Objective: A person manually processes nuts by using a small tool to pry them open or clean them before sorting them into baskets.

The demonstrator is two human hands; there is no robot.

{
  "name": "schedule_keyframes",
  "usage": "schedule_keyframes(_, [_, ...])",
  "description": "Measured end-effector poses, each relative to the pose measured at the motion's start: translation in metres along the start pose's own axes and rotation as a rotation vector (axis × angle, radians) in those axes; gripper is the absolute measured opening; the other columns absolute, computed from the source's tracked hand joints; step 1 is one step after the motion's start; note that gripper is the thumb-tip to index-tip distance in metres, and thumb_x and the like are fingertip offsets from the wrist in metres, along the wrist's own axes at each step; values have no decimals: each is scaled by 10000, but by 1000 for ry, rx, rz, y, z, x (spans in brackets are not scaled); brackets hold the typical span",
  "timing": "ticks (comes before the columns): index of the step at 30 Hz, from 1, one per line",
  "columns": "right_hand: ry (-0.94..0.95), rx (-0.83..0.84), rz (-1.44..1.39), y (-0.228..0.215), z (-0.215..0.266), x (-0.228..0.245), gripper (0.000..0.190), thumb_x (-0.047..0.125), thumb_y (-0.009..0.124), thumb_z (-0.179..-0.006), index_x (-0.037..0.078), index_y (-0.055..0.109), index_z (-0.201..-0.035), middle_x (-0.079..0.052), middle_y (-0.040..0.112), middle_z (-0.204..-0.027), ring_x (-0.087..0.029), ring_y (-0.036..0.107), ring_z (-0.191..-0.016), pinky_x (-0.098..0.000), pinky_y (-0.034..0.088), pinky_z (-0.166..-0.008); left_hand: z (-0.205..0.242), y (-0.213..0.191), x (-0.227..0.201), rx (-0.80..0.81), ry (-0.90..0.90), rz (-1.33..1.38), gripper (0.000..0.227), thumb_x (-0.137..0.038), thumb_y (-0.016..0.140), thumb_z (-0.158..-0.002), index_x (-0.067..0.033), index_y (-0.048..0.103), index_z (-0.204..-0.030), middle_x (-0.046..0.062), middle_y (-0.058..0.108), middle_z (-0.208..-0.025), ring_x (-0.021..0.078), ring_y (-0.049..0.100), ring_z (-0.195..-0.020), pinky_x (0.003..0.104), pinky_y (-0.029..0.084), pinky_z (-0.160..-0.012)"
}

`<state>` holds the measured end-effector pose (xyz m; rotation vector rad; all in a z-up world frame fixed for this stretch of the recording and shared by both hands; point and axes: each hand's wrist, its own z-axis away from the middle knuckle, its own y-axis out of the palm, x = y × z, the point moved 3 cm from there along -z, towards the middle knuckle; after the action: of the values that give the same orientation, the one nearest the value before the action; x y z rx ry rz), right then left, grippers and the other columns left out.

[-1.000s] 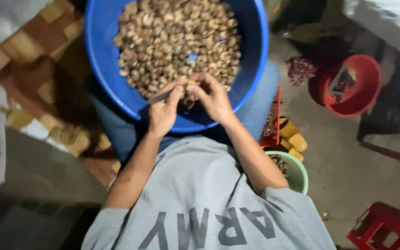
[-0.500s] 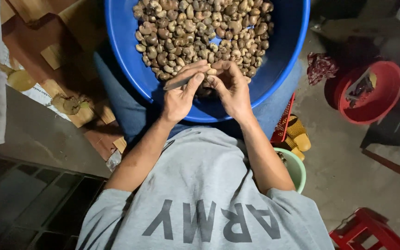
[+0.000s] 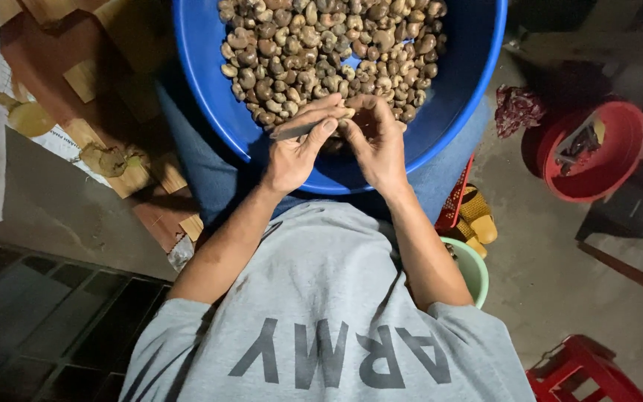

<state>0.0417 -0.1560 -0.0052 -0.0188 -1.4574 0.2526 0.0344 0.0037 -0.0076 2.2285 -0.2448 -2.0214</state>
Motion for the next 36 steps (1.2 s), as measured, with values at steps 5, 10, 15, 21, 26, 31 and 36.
schedule_keyframes(5, [-60,-50,137,1,1,12,234,-7,698,-991,0,590,-1198,-233,695,-930,-324,727,-838,-445,612,-652,3,-4,13,6,-28,13,229,-145,604,-1091,19,719,-1204,238,675,-1302,365,626,-1256,534,540,-1037])
schedule_keyframes(10, [-128,-85,302,3,0,21,223,60,758,-967,44,609,-1133,-209,689,-872,-383,735,-776,-443,586,-550,3,-1,9,31,-32,2,206,-139,637,-1077,-13,738,-1207,227,656,-1338,365,618,-1273,539,527,-1062])
schedule_keyframes(15, [-115,-90,284,3,1,22,214,26,741,-960,33,597,-1120,-210,690,-846,-388,722,-742,-441,577,-543,5,-2,13,-3,-33,-23,218,-145,628,-1083,7,732,-1200,232,672,-1317,351,629,-1254,516,529,-1051])
schedule_keyframes(21, [-135,-87,248,4,3,19,201,20,728,-976,48,611,-1137,-209,705,-872,-401,737,-784,-444,582,-552,5,-3,12,-34,-23,-12,209,-133,623,-1079,-10,739,-1202,224,704,-1259,360,653,-1224,510,550,-1030])
schedule_keyframes(26, [-102,-77,219,3,2,16,196,98,763,-974,67,646,-1128,-177,735,-854,-340,747,-761,-420,590,-557,2,-3,7,-54,-10,-49,209,-139,617,-1082,-8,740,-1189,239,713,-1235,376,667,-1203,496,566,-1003])
schedule_keyframes(31, [-27,-49,178,4,5,13,159,162,725,-1012,59,670,-1121,-182,741,-873,-310,740,-797,-409,592,-607,6,-4,8,-48,-42,59,223,-142,589,-1104,-24,720,-1240,212,709,-1247,313,662,-1190,486,587,-974])
schedule_keyframes(36, [41,-5,109,2,2,-5,162,187,725,-1012,77,693,-1126,-156,743,-887,-219,706,-811,-383,593,-663,5,-7,11,-20,32,-46,220,-130,607,-1088,12,724,-1209,240,702,-1241,388,647,-1217,548,553,-1003])
